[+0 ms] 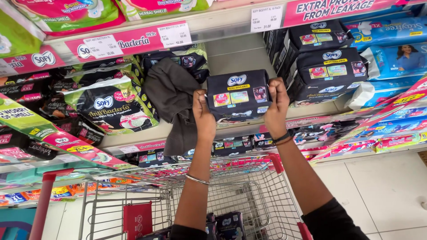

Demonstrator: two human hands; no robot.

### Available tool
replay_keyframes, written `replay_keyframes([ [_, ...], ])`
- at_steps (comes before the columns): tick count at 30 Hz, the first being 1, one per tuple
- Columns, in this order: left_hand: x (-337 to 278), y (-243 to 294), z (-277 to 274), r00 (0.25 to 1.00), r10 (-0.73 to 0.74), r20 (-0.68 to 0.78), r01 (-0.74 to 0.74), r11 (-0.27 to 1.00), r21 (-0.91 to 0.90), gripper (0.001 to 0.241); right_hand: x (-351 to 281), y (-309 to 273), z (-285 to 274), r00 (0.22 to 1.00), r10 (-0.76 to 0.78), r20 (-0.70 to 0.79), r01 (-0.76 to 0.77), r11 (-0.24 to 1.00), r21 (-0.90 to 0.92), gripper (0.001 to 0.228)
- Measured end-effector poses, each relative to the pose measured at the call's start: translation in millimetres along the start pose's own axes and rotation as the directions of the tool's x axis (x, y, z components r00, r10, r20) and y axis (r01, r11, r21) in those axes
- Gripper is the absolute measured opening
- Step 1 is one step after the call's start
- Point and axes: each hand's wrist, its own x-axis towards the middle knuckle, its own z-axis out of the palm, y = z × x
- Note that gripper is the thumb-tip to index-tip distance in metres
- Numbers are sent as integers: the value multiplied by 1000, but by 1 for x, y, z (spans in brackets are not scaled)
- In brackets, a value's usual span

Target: Cleaning and organizing packs of sanitary pads on a store shelf while using a cloth to wipe surfaces and the products.

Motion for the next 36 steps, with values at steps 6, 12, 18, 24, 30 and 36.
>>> replay_keyframes([
  [6, 6, -18, -10, 999, 8, -32, -13, 990, -143, 32, 9, -16, 9, 999, 19, 47, -23, 995, 94, 10],
  [12, 6, -12, -13, 999, -28, -26, 23, 986, -165, 30, 13, -11, 11, 991, -123, 45, 126, 990, -68, 3],
  [18, 10, -15, -19, 995, 31, -93, -35, 998, -51, 29, 12, 26, -7, 991, 40, -126, -48, 997, -59, 7],
  [24, -8, -4, -24, 998, 69, -2, -69, 996, 58, 16, 4, -12, 1, 996, -81, 45, 86, 989, -123, 30],
  [30, -29, -30, -43, 988, 71, 138, -93, 983, 157, 15, -32, 47, -17, 997, -24, 75, 37, 985, -171, 42],
  [36, -19, -4, -26, 969, 215, 124, -248, 870, 426, 40, -30, 67, -28, 959, -211, 189, 282, 774, -567, 51],
])
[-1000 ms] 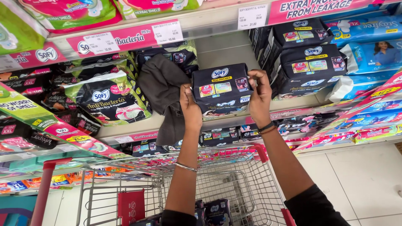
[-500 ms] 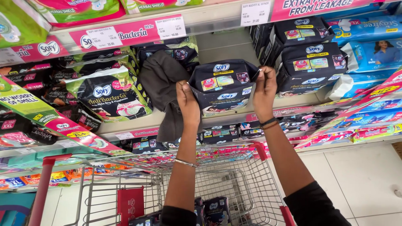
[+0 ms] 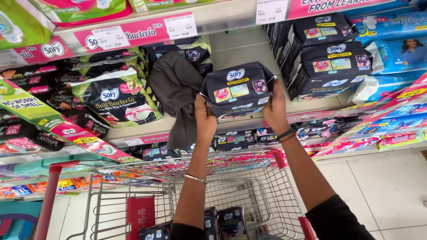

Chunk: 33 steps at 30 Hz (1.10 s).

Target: Cleaning and organizing packs of sanitary pads on a store shelf while using a cloth to wipe surfaces and the products.

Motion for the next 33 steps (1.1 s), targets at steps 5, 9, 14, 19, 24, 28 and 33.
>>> replay_keyframes([
  [5, -4, -8, -1, 983, -178, 54, 182, 980, -83, 35, 24, -30, -22, 976, 170, 133, -204, 931, 302, 32],
  [9, -6, 0, -9, 964, -236, 121, 258, 940, -223, 31, 30, -29, -20, 993, 64, 96, -81, 979, 189, 14],
  [14, -2, -16, -8, 968, -236, 89, 243, 967, -75, 26, 28, -25, -12, 989, 99, 112, -115, 982, 151, 16],
  [19, -3, -31, -4, 980, -185, 67, 182, 982, 51, 19, 32, -29, -11, 993, 87, 79, -100, 980, 173, 20],
  [24, -3, -37, -2, 963, -162, 216, 231, 909, -347, 68, 29, -11, 2, 952, 291, 97, -305, 867, 393, 20],
  [28, 9, -17, -1, 950, -126, 285, 232, 896, -378, 99, 16, 21, 17, 917, 369, 152, -383, 708, 593, 20],
  [33, 9, 8, 18, 930, -237, 282, 339, 850, -403, 109, 5, 18, 17, 881, 469, 69, -385, 622, 682, 36],
])
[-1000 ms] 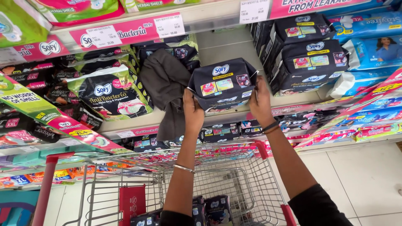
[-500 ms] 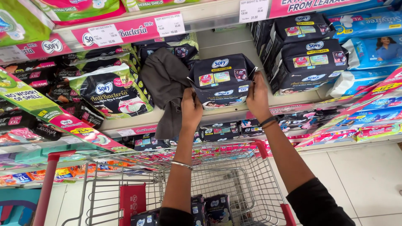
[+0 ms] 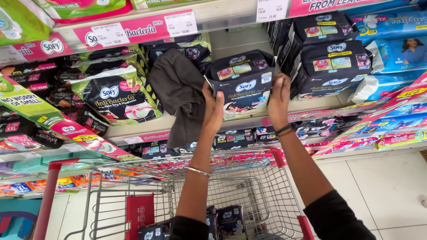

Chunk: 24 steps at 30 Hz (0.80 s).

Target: Cleaning and organizing packs of sanitary pads on a store shelf while using a cloth to wipe surfaces and the products.

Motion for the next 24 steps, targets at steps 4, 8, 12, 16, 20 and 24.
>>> replay_keyframes([
  [4, -10, -6, 22, 997, 32, -74, -23, 992, 126, 109, -27, -67, 23, 956, -169, 240, 235, 931, -280, 64],
  [8, -7, 6, 31, 979, 200, -46, -183, 951, 248, 104, -23, -96, 23, 951, -152, 268, 224, 940, -259, 77],
  [12, 2, 30, 43, 967, 253, -11, -249, 958, 141, 91, -10, -101, 21, 976, -101, 192, 93, 995, 46, 79],
  [16, 5, 32, 46, 979, 202, -6, -202, 979, 29, 86, -9, -95, 10, 977, -78, 199, 71, 997, 43, 74],
  [20, -2, 16, 41, 980, 194, 35, -196, 976, 95, 83, -16, -98, 2, 973, 13, 232, 44, 970, -240, 71],
  [24, -37, 16, 43, 978, 204, -42, -174, 911, 374, 76, -32, -112, -13, 956, 80, 282, 87, 841, -534, 71],
])
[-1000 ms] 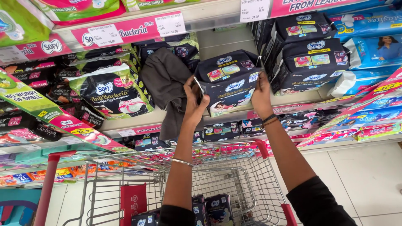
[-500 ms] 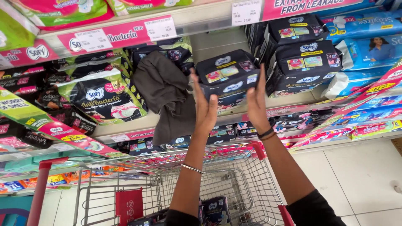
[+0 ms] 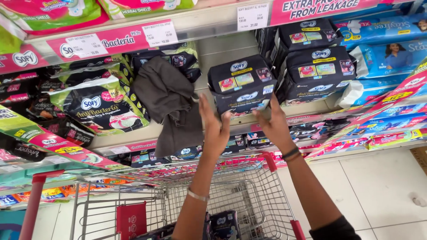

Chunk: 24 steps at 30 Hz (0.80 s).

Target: Cleaning and organizing packs of sanitary pads on a store shelf while using a cloth to wipe surfaces and the products.

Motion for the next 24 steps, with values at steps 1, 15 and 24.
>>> replay_keyframes([
  [1, -7, 2, 3, 1000, 0, -2, 0, 1000, -1, 76, -2, -1, 0, 1000, -1, 2, 1, 1000, -1, 71],
  [15, 100, -57, 58, 957, -206, -205, 217, 975, 35, 47, 102, 125, 62, 967, 36, -251, -32, 999, 20, 49],
  [24, 163, -165, 105, 907, -290, -304, 307, 952, 7, 56, 162, 137, 57, 872, 483, 81, -380, 562, 734, 73],
])
